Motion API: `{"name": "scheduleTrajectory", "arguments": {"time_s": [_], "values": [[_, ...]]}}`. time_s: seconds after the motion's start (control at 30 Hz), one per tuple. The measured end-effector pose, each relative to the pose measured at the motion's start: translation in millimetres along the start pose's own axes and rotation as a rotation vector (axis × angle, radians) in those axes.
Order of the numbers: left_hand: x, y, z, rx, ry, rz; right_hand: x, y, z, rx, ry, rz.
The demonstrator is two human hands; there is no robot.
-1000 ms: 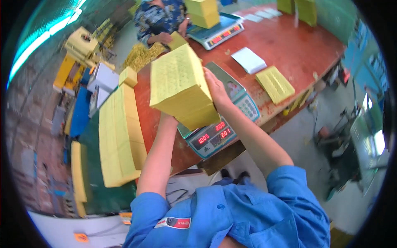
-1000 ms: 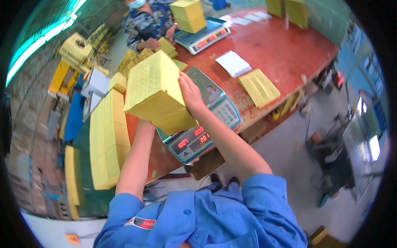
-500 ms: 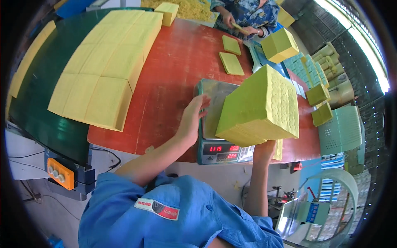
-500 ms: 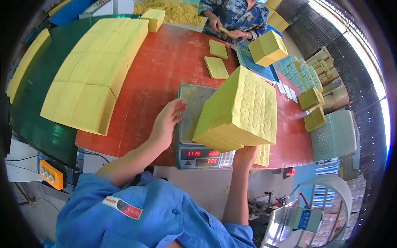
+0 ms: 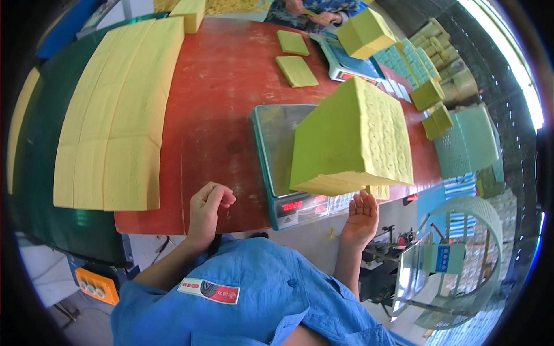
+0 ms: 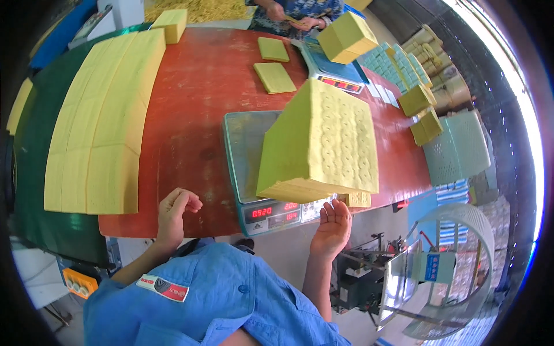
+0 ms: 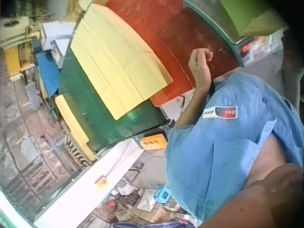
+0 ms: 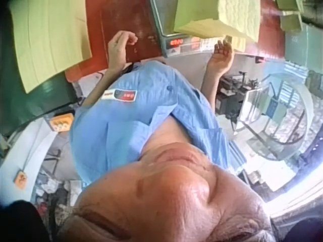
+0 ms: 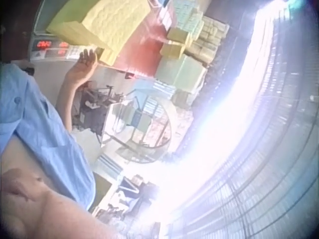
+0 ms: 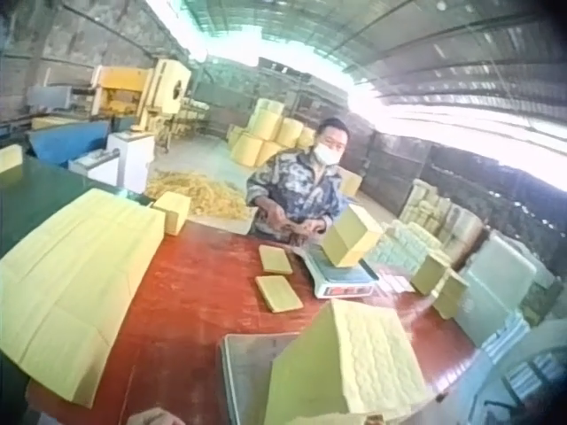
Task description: Stacking bundles of yellow paper, applying rubber bands, and weighing stacks on a digital scale.
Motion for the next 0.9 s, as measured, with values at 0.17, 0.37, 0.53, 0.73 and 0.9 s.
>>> {"name": "scheduleTrajectory", "arguments": {"time_s": [0.17, 0.37, 0.53, 0.73, 0.9], "values": [[-10, 29, -3, 0.010, -0.019, 0.066, 6, -17, 3, 0.102, 0.046, 0.037], [-38, 49, -41, 0.138, -0.044, 0.040, 6, -54, 3, 0.004, 0.123, 0.157], [-34, 70, -48, 0.306, 0.101, -0.002, 11, -98, 24, -0.081, 0.210, 0.261], [52, 141, -41, 0.229, 0.359, 0.164, -3, -128, 59, -0.283, 0.220, 0.274], [90, 201, -30, 0.203, 0.494, 0.382, 11, -144, 66, -0.405, 0.378, 0.299]]}}
Point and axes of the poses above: each hand's wrist, its own z-axis towards the middle knuckle, its own y-axis out of the palm, x = y × z, the point moved 1 cm from there along z, towards the middle knuckle, and after that the axes turned 15 degrees about -z, right-handed, at the moved point
